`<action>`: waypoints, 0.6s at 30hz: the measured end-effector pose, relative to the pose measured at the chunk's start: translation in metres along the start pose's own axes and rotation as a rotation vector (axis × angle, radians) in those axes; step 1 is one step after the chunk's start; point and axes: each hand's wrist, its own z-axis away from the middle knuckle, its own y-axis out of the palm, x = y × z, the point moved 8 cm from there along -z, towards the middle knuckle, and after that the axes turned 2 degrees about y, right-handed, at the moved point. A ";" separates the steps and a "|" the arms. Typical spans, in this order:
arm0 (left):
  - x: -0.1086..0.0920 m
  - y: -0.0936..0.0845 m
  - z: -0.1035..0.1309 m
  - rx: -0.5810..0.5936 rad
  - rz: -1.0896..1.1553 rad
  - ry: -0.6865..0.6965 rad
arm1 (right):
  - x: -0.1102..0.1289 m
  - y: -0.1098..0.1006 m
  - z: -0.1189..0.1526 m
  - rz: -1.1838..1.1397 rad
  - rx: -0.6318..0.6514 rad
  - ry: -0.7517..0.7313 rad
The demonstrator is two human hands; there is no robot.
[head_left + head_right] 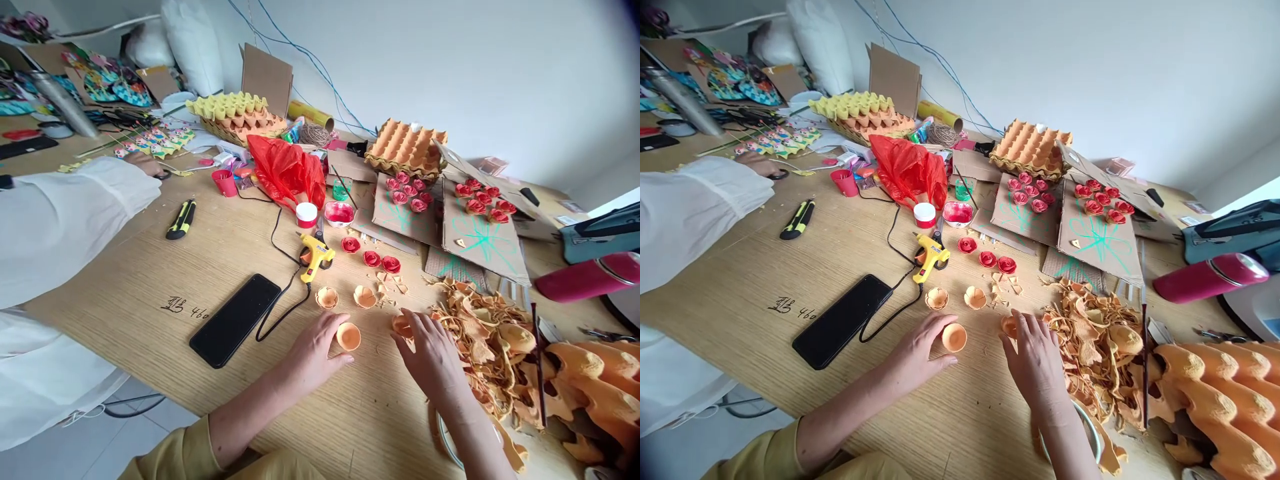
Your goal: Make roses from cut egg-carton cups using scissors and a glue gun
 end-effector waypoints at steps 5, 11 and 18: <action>-0.005 -0.002 0.000 -0.034 -0.009 0.025 | 0.009 -0.004 0.007 -0.083 -0.007 -0.009; -0.006 -0.003 0.001 -0.052 0.013 0.015 | 0.046 -0.009 0.031 -0.197 0.017 -0.094; -0.011 -0.012 0.003 -0.120 0.040 0.038 | 0.067 -0.018 0.039 -0.278 0.029 -0.118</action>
